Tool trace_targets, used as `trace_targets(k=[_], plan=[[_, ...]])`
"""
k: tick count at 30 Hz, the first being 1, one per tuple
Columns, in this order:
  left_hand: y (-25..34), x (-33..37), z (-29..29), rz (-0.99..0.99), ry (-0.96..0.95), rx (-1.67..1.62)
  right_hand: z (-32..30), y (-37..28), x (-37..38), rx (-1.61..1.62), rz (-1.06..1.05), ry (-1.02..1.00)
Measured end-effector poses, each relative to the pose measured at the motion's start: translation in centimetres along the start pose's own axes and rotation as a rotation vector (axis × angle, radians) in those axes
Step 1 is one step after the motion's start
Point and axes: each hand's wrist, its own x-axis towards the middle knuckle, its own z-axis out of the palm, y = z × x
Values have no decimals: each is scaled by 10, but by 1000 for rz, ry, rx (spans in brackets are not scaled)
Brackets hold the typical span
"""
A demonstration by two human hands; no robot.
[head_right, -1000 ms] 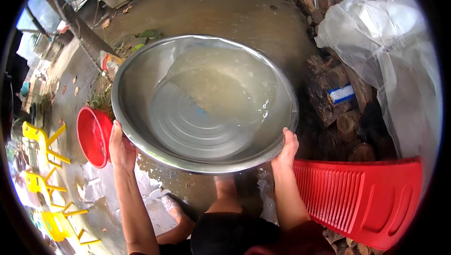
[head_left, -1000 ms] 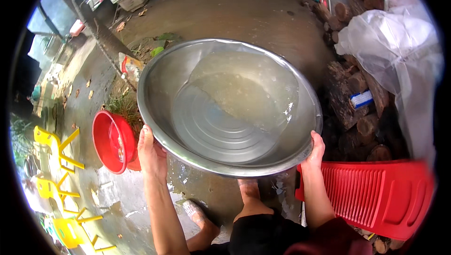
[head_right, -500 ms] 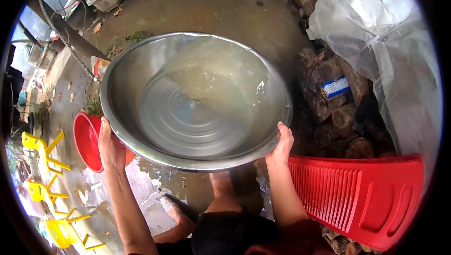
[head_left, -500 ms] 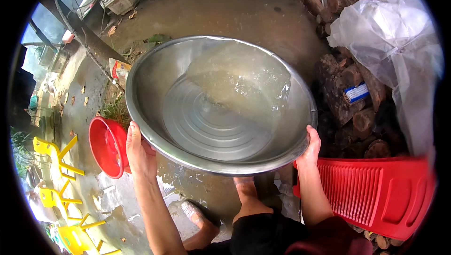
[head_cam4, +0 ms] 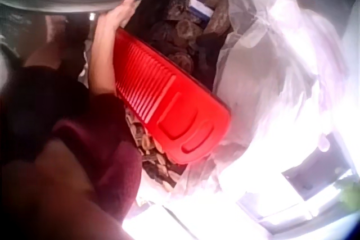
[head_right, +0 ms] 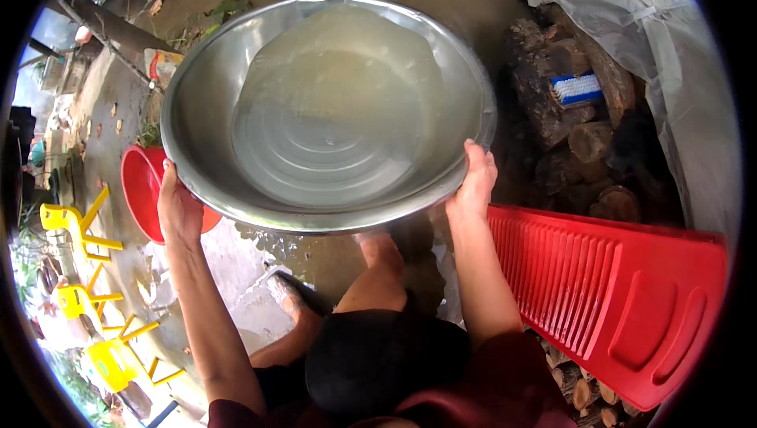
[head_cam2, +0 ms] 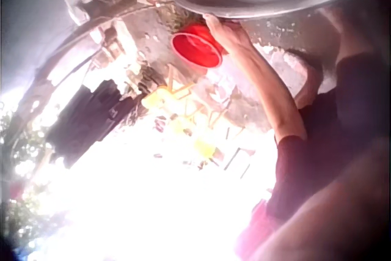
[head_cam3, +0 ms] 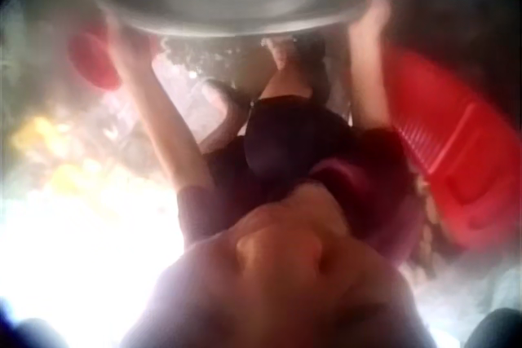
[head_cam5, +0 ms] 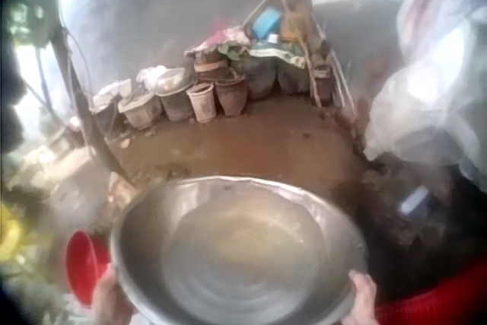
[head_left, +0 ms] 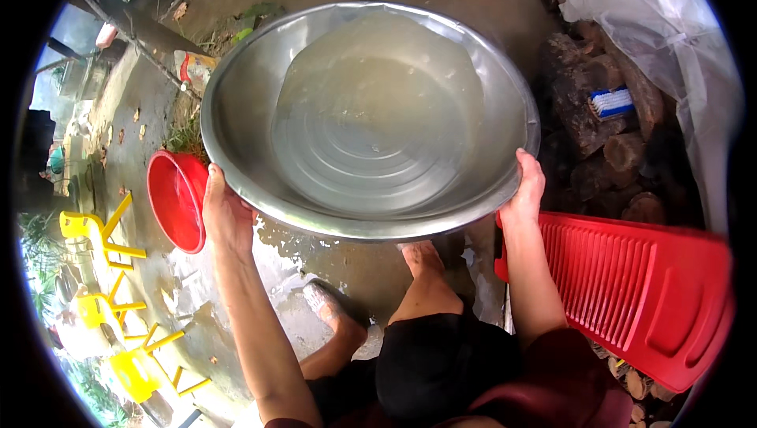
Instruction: The person washes a white bucket and a large metal basin by hand and using a blue brush, scrubbing the interior and exterior surfaces with water.
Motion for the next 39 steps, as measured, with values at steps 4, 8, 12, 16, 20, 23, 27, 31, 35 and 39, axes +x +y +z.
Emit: trace_targets(k=[4, 8, 12, 16, 20, 23, 27, 31, 35, 39], plan=[[1, 0, 1, 12, -35, 5, 9, -2, -6, 16, -5, 28], [6, 5, 5, 38, -53, 32, 7, -6, -6, -10, 3, 18], [17, 5, 33, 20, -37, 45, -2, -6, 6, 31, 31, -19], [25, 17, 47, 111, -125, 67, -12, -14, 15, 94, 120, -52], [27, 10, 87, 193, -98, -2, -11, -20, 12, 112, 143, 5], [28, 9, 87, 184, -116, -5, -12, -18, 7, 127, 158, 17], [28, 6, 83, 195, -91, 56, -15, -10, 2, 157, 175, 3], [18, 14, 59, 218, -20, 80, -25, 11, -1, 173, 166, 72], [4, 25, 15, 92, 195, -24, -7, 26, -26, 57, 78, 102], [-7, 29, 2, 76, 302, -31, -6, 36, -30, 5, 25, 79]])
